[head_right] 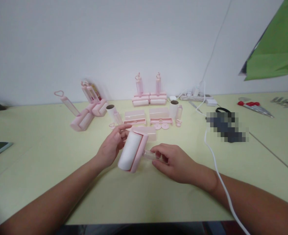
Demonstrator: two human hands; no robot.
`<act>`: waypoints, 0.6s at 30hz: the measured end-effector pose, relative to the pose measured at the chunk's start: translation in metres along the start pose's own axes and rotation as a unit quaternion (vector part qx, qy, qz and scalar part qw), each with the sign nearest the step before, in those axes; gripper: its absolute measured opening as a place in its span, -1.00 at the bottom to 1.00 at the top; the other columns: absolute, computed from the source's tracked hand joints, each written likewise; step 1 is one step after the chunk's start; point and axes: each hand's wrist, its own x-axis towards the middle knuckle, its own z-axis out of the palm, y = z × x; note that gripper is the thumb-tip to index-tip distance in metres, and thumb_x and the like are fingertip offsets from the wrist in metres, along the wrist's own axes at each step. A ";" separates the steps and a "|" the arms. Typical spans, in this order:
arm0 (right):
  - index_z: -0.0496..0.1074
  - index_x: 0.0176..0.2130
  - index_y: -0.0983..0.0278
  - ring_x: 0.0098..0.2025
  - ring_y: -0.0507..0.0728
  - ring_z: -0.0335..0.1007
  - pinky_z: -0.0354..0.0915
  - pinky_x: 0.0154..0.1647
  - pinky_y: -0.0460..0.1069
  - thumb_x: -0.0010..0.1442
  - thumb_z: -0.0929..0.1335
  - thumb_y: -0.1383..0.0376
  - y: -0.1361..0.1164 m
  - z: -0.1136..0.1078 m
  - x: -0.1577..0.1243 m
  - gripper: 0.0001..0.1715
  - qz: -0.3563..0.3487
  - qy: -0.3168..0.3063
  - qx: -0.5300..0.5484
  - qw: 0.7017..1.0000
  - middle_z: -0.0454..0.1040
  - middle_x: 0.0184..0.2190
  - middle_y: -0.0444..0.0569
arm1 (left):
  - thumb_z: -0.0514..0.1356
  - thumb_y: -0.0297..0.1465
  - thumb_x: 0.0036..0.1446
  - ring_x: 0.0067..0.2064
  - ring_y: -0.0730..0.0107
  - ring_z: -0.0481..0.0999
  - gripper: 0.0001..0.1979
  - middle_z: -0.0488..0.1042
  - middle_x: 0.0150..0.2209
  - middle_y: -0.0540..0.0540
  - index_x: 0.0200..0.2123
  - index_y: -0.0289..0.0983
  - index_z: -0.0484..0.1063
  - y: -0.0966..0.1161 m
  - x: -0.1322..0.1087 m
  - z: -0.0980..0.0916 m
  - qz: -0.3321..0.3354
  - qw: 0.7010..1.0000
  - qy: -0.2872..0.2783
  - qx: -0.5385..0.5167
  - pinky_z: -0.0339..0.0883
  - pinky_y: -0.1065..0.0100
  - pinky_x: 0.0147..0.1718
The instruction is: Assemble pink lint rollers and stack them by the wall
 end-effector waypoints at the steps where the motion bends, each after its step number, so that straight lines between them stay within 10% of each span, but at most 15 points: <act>1: 0.45 -0.06 0.29 -0.46 0.02 0.27 0.22 -0.41 -0.07 0.22 0.37 0.28 0.001 0.000 0.000 -0.72 0.009 0.011 0.009 1.000 0.43 -0.39 -0.09 | 0.07 -0.05 0.26 -0.13 0.23 0.45 -0.49 0.46 -0.13 -0.15 0.15 -0.21 0.28 -0.004 0.004 -0.003 0.026 0.998 0.034 0.034 0.34 0.29 -0.21; 4: 0.45 -0.05 0.30 -0.49 0.00 0.24 0.19 -0.46 -0.08 0.22 0.38 0.25 0.003 0.001 0.000 -0.70 0.031 0.039 0.037 0.998 0.41 -0.41 -0.11 | 0.18 -0.18 0.20 0.08 0.14 0.37 -0.51 0.40 0.08 -0.21 0.16 -0.20 0.32 -0.014 0.014 -0.013 0.082 0.972 0.067 0.210 0.28 0.18 0.00; 12: 0.46 -0.08 0.29 -0.50 0.00 0.22 0.16 -0.48 -0.07 0.22 0.38 0.23 0.006 0.004 0.000 -0.72 0.049 0.045 0.055 0.996 0.38 -0.46 -0.13 | 0.34 -0.21 -0.02 0.31 -0.17 0.07 -0.19 0.18 0.27 -0.34 0.29 -0.22 0.17 -0.036 0.025 -0.012 0.139 0.856 -0.061 0.495 -0.06 -0.10 0.24; 18: 0.47 -0.10 0.29 -0.51 0.01 0.22 0.17 -0.49 -0.07 0.22 0.38 0.22 0.008 0.005 0.000 -0.73 0.054 0.040 0.065 0.996 0.37 -0.48 -0.14 | 0.29 -0.28 0.05 0.12 -0.05 0.30 -0.40 0.34 0.08 -0.31 0.17 -0.26 0.30 -0.030 0.021 -0.005 0.110 0.864 -0.040 0.490 0.16 -0.02 0.12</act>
